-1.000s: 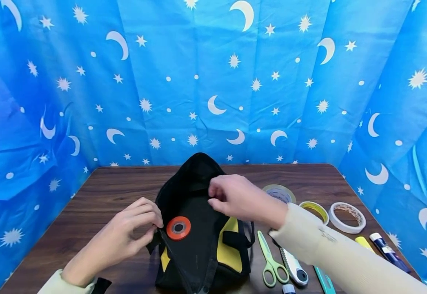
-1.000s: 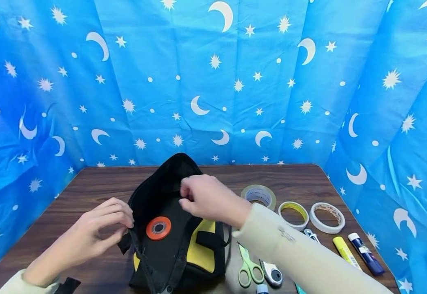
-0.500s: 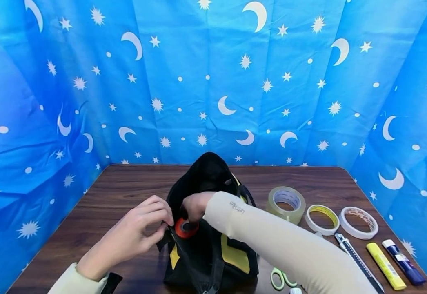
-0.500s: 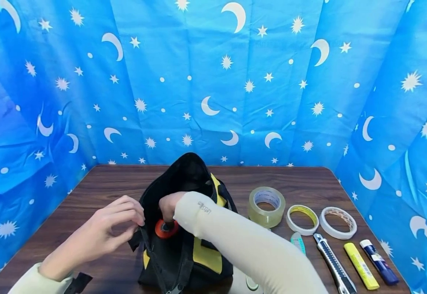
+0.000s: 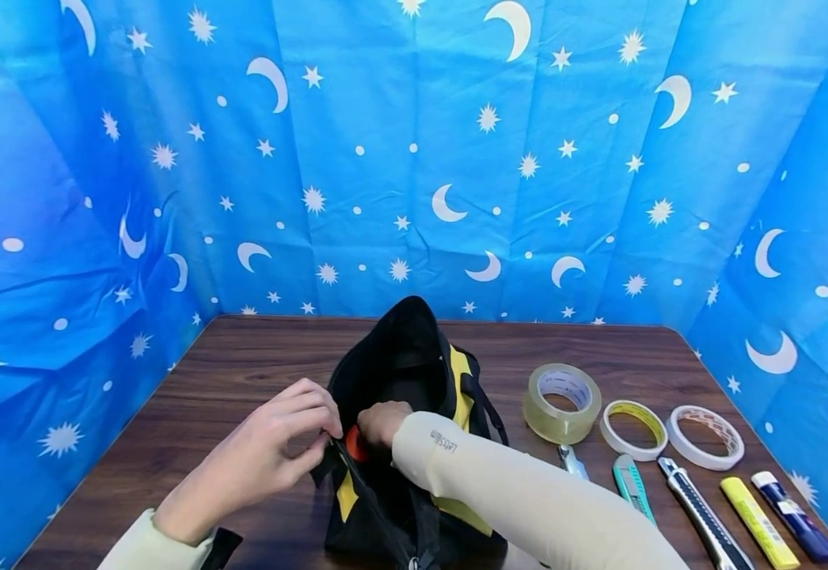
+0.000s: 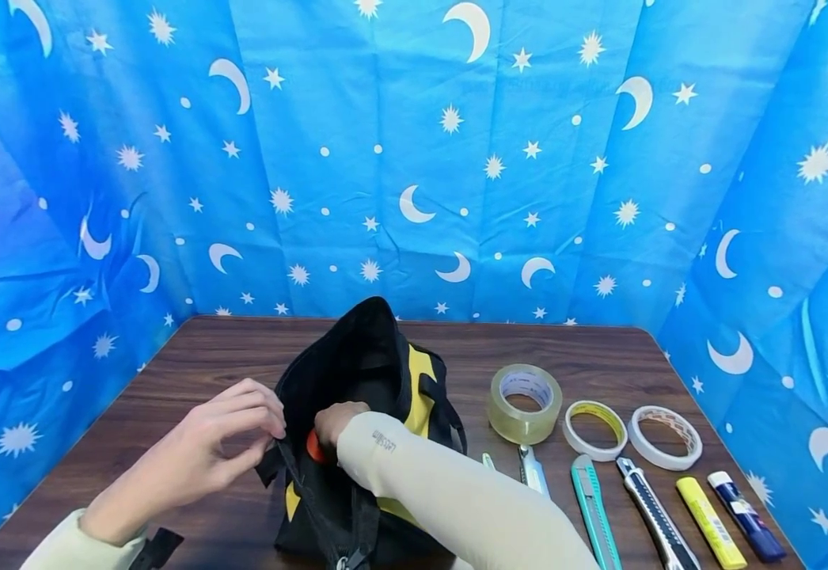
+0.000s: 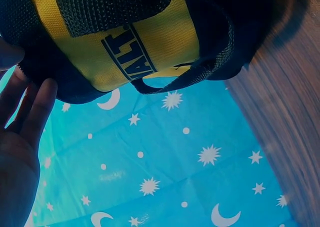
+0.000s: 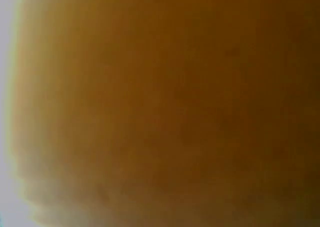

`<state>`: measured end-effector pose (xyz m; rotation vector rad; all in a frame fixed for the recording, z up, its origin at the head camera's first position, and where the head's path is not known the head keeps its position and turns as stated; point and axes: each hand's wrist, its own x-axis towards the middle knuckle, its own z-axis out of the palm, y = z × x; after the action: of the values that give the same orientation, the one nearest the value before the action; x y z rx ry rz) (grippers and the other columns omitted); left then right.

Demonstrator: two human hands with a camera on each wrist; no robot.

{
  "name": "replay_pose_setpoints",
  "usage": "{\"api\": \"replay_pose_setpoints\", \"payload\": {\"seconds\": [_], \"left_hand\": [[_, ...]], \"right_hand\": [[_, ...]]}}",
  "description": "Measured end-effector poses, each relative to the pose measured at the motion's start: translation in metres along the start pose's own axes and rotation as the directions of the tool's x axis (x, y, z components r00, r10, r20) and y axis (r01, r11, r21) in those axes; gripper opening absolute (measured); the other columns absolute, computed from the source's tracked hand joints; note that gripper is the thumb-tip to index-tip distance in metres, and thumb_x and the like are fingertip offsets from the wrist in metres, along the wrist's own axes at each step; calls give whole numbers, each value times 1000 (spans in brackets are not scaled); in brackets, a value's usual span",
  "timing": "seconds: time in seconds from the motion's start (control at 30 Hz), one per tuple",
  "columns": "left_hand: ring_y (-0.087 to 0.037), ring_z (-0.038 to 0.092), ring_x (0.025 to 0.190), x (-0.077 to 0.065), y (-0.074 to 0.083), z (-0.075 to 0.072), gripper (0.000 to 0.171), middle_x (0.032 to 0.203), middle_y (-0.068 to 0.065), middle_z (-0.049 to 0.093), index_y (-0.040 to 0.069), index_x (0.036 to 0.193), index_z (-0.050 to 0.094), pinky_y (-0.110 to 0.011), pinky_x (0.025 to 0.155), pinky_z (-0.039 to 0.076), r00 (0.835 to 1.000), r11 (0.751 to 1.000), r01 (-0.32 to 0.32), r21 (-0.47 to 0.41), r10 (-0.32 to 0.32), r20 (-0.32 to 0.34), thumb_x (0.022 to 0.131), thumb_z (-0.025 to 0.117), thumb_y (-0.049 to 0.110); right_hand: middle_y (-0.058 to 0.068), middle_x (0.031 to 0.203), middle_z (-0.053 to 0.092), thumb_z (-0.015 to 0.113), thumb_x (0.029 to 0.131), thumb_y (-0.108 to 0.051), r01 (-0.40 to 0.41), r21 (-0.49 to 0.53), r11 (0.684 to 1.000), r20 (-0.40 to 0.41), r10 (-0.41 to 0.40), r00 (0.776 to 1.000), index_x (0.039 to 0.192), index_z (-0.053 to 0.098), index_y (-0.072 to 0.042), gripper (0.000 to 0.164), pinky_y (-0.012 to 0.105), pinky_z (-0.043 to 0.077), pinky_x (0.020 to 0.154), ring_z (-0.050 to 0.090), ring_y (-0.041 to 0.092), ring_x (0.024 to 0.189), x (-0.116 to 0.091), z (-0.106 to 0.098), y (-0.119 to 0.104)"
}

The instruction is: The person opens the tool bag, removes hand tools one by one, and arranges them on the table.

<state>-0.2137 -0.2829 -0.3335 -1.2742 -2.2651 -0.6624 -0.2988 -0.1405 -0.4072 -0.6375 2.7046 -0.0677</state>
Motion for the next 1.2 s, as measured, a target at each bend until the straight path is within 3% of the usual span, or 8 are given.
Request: {"api": "replay_pose_setpoints", "payload": {"seconds": [0.07,0.1,0.17,0.4,0.63,0.8,0.97,1.2], "left_hand": [[-4,42,86,-1,1,-1,29,90,16,49,24,83,55,-13,74,31,1000,1000,0,2,0,1,68,55,-1],[-4,42,86,-1,1,-1,29,90,16,49,24,83,55,-13,74,31,1000,1000,2,3,-2,1,68,55,0],[-4,42,86,-2,1,0,28,90,16,49,24,83,55,-13,74,31,1000,1000,0,4,0,0,69,55,0],[-3,42,86,2,3,4,28,90,16,49,25,82,54,-13,73,31,1000,1000,13,3,-13,20,69,56,0],[-4,42,86,3,3,4,30,91,15,49,24,83,54,-14,72,29,1000,1000,8,-1,-8,12,68,56,-1],[-3,41,86,4,3,4,31,92,15,48,25,85,53,-13,72,29,1000,1000,19,7,-19,18,68,56,-1],[-2,41,85,5,2,3,32,91,16,48,25,85,54,-12,72,31,1000,999,22,27,-22,8,66,58,0],[-4,43,87,10,2,7,34,93,14,49,25,87,55,-13,74,33,1000,1000,6,10,-6,6,66,60,-1]], "right_hand": [[-1,70,55,57,77,-20,3,5,1000,-8,-2,1000,64,56,-16,14,32,40,48,49,16,58,3,3,2],[-3,70,55,57,76,-22,27,-61,998,-35,-30,999,62,56,-18,15,32,40,49,48,15,58,5,3,2],[-2,66,53,59,76,-20,47,-42,998,-35,-48,998,62,55,-16,15,29,37,47,46,15,55,3,0,3],[-3,67,51,68,66,-29,100,-113,989,-58,-107,993,65,53,-17,19,27,34,46,44,14,54,-18,-32,15],[-5,61,44,69,64,-32,198,-52,979,-112,-202,973,61,49,-18,24,23,31,47,40,11,51,-72,-80,32],[-4,72,40,68,63,-25,282,-54,958,-232,-287,930,67,50,-17,21,23,30,50,38,11,57,-124,-106,53],[-4,77,42,68,62,-23,329,-2,944,-361,-308,881,74,52,-19,21,23,36,51,40,10,61,-166,-104,83],[-7,78,41,70,60,-25,273,72,959,-398,-224,890,79,49,-24,28,22,38,52,42,7,62,-215,-75,126]]}}
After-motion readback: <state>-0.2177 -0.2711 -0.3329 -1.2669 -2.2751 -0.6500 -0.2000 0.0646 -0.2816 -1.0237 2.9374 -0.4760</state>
